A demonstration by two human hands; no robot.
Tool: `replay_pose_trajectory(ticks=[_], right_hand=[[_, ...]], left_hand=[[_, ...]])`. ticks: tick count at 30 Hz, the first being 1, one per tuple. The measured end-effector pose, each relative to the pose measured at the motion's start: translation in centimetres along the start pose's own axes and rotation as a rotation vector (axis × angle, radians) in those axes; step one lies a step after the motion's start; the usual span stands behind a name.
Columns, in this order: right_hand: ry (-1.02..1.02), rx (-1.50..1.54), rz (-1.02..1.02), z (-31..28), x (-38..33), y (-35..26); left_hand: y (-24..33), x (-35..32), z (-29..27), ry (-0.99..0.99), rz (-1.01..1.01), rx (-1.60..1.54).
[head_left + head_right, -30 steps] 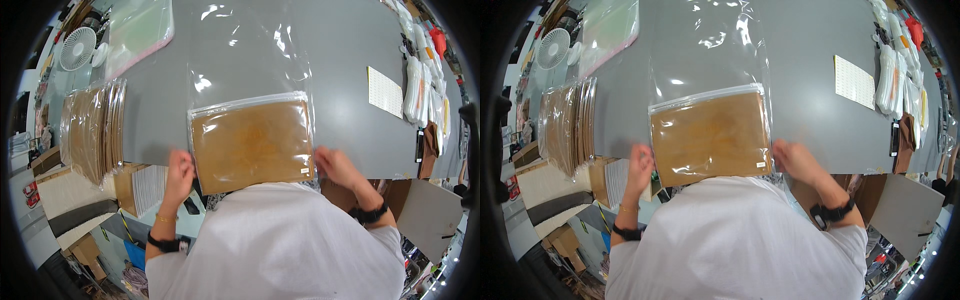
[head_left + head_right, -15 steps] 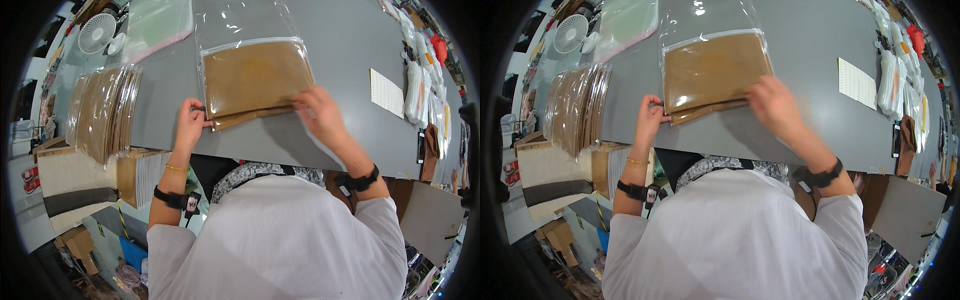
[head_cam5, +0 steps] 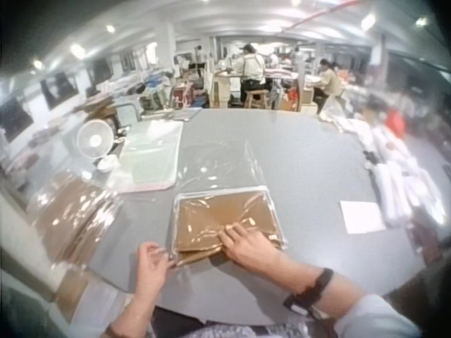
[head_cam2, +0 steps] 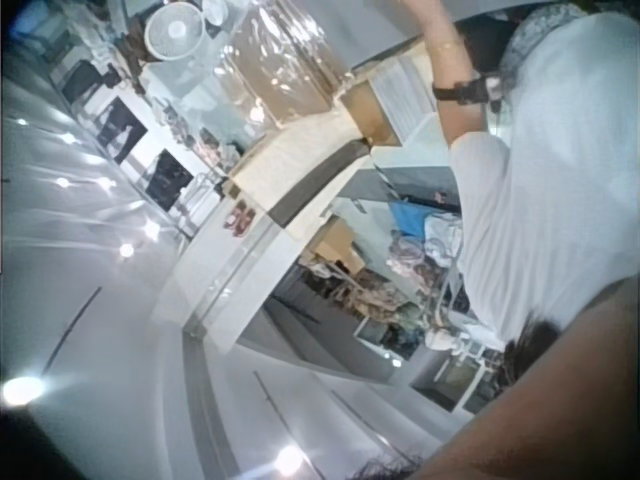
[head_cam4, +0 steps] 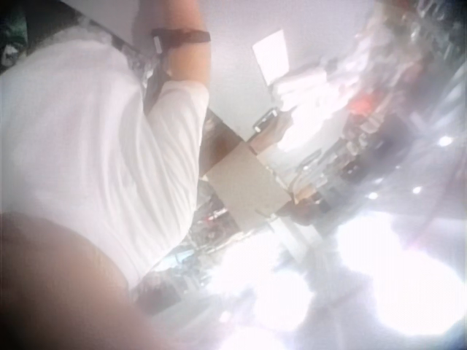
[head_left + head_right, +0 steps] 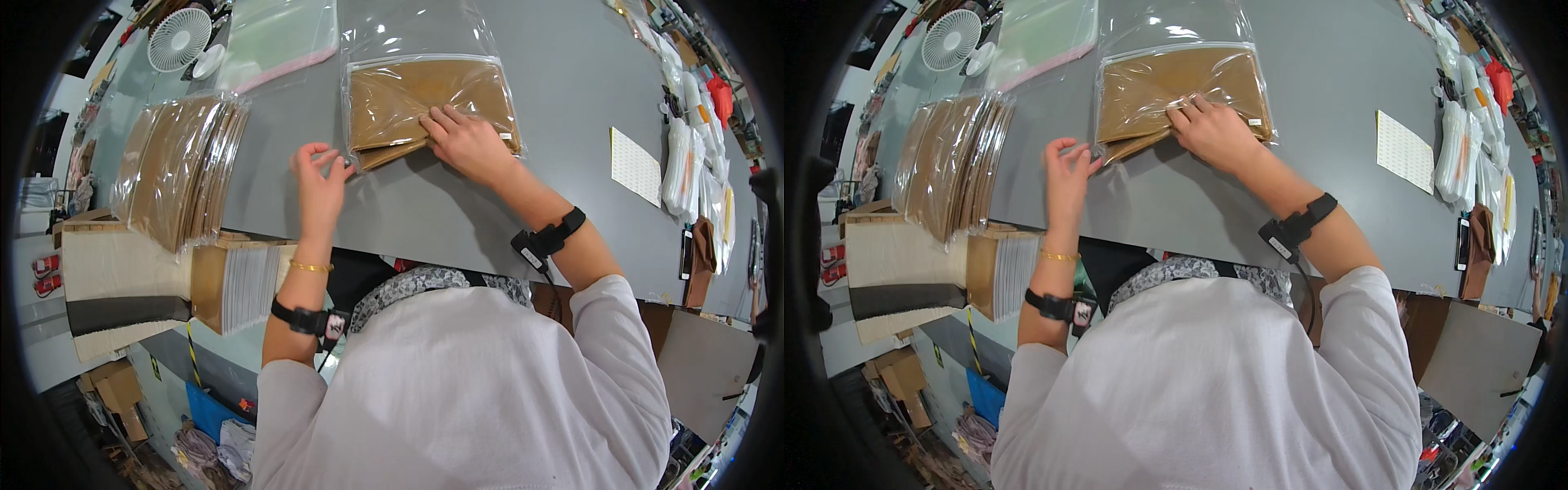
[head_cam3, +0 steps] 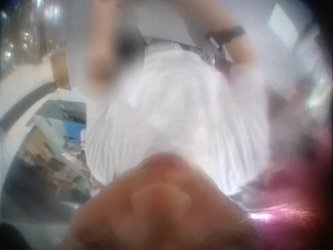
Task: The person repeatedly picks up stacks of brown paper sheets and places them into clear plastic bags on a gray table. They smooth the contents and seal the bags, then stack the finished packages. The process is repeated continuously with new stacks of paper.
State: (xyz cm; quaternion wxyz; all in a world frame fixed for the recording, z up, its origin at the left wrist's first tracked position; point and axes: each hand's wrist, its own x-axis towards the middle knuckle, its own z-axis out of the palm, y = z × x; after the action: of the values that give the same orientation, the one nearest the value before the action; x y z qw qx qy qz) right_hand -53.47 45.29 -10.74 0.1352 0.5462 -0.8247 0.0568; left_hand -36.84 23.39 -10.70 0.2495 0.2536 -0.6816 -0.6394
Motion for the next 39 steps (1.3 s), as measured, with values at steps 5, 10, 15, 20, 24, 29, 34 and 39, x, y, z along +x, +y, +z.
replay_pose_trajectory(ticks=[5,10,15,20,24,29,34,39], right_hand=[[0.023,0.117,0.015,0.1,0.9,1.4],[0.012,0.194,0.036,0.0,1.1,1.6],[-0.107,0.142,0.101,-2.2,-2.8,-1.9],[-0.075,0.1,0.212,-1.8,-7.4,-4.4],[0.154,0.015,0.32,2.6,-2.9,-1.5],[0.182,-0.132,0.45,8.7,9.0,6.0],[0.204,-0.187,0.517,10.3,16.7,10.7],[0.255,0.083,0.461,8.1,11.8,7.2]], left_hand=[[0.5,-3.8,3.3,-0.555,0.951,0.806],[-1.4,-2.3,7.6,-0.49,0.856,1.042],[-0.4,-5.0,7.5,-0.68,0.548,0.928],[0.4,-9.5,6.6,-0.812,0.707,0.91],[0.4,-10.0,7.2,-0.834,0.834,1.04],[0.8,-9.3,8.0,-0.955,0.869,1.035],[2.4,-7.3,8.0,-1.137,0.829,1.084],[5.7,3.1,4.5,-1.424,0.542,0.276]])
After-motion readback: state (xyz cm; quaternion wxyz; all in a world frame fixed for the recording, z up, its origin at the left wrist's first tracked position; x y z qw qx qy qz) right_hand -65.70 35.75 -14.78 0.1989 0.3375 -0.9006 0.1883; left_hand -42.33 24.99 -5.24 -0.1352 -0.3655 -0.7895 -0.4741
